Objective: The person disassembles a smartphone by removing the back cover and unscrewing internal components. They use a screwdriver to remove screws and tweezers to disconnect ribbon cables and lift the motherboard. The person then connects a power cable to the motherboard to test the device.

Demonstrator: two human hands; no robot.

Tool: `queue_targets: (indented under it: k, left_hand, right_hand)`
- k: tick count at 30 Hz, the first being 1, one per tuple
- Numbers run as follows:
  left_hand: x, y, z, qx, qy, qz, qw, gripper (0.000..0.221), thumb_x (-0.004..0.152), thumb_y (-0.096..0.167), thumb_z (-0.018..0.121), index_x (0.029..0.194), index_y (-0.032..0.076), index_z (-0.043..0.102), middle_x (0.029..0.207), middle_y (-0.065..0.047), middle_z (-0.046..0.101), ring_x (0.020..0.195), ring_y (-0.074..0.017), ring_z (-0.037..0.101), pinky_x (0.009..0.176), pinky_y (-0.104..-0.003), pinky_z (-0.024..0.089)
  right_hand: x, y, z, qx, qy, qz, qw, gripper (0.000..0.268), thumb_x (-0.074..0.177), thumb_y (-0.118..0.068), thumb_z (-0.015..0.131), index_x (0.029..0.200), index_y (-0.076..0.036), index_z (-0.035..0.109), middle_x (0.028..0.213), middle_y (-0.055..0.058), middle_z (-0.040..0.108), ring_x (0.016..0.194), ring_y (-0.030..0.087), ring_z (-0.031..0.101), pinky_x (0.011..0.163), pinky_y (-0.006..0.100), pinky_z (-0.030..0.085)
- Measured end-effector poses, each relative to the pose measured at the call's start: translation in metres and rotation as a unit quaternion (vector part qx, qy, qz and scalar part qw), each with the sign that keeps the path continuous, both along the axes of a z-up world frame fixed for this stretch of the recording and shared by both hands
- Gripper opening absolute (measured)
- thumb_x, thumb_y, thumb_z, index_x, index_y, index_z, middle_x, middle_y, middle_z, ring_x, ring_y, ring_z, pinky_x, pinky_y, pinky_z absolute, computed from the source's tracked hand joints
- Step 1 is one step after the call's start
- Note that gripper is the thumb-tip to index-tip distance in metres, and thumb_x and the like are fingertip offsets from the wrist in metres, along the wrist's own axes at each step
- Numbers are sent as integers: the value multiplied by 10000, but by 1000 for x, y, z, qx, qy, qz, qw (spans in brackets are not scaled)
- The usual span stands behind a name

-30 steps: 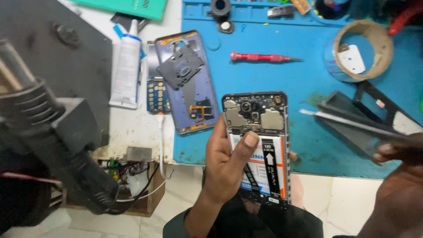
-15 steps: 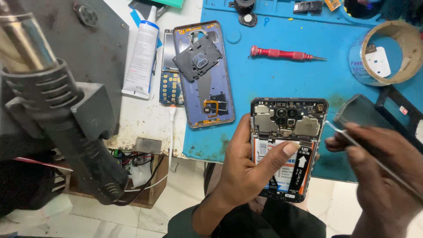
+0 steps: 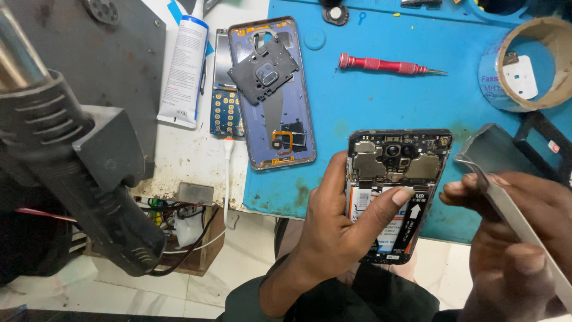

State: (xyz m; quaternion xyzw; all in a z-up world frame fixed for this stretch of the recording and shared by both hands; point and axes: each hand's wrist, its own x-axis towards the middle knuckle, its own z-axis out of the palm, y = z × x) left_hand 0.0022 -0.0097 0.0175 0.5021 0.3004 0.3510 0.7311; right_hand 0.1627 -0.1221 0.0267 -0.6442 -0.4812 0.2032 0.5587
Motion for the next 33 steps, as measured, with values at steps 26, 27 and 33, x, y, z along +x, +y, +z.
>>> queue_targets:
  k: [26,27,33]
  left_hand:
    - [-3,5,4,42,57,-22,997,374,1056,193,709,1306,-24,533,1054,-139,771,957,-146,771,841,-308,615]
    - [-3,6,5,39,61,-22,997,381,1052,193,709,1315,-20,534,1051,-141,772,953,-150,773,831,-309,614]
    - [-2,5,4,-11,45,-30,998,362,1040,169,700,1300,-30,546,1101,-121,773,986,-130,743,838,-288,607]
  right_hand:
    - [9,0,0,-91,-195,-5,977,326,1169,-251,598,1207,69,648,1217,251,660,889,193,724,806,257,617]
    - [11,-1,-1,-91,-225,2,970,320,1168,-250,600,1204,64,649,1219,251,663,910,207,722,819,265,613]
    - [18,-33,-28,-53,-81,-30,995,387,1175,-344,571,1280,28,590,1156,180,620,933,208,700,795,274,583]
